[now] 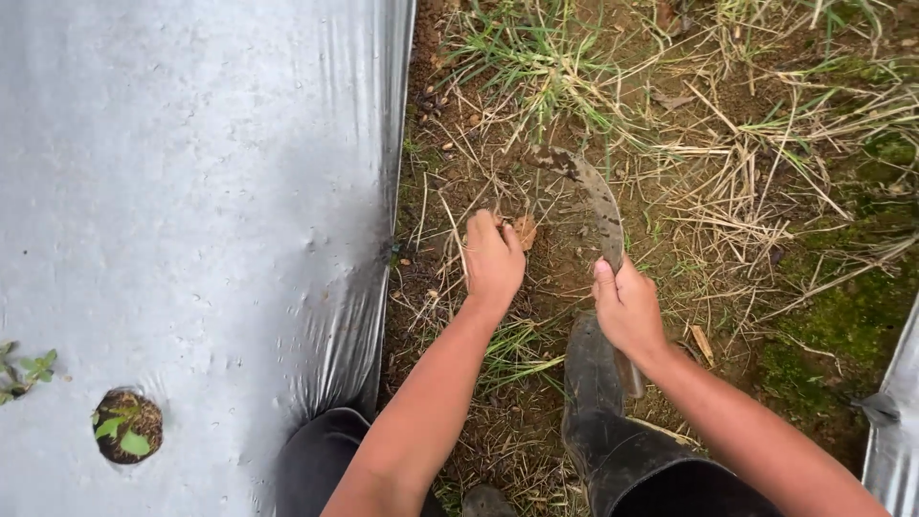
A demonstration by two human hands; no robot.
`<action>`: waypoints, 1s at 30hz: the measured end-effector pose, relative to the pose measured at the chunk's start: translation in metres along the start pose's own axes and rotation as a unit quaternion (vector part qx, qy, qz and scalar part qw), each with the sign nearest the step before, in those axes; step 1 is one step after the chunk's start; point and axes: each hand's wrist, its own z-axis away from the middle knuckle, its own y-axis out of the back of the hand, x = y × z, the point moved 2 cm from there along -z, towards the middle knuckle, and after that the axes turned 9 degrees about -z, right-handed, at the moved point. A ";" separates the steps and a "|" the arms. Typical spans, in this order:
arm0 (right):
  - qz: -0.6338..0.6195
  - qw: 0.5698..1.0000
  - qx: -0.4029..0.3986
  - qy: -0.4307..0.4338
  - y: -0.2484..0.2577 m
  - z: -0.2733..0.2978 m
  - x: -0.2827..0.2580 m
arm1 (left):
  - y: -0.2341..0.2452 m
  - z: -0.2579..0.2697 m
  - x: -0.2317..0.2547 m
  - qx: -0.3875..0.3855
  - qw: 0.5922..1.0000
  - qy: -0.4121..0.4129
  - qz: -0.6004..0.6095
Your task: The person uses a sickle to cut and remove weeds growing along the edge of a plastic-covered garden bed. They repeatedly slice the grass and pull the clumps away by hand, clearing the soil between the rows of crops.
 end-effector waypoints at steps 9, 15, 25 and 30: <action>0.035 0.993 -0.061 -0.095 0.054 0.034 0.005 | 0.004 0.010 -0.045 0.035 0.969 0.127 0.209; 0.036 0.964 -0.185 -0.190 0.053 0.065 0.023 | 0.027 0.042 -0.027 0.024 0.954 0.112 0.277; -0.133 0.991 0.013 -0.033 0.058 0.069 0.053 | 0.092 0.015 -0.004 -0.005 0.983 0.006 0.182; -0.102 0.994 -0.010 -0.044 0.060 0.064 0.043 | 0.104 -0.025 0.042 0.074 0.964 -0.178 -0.181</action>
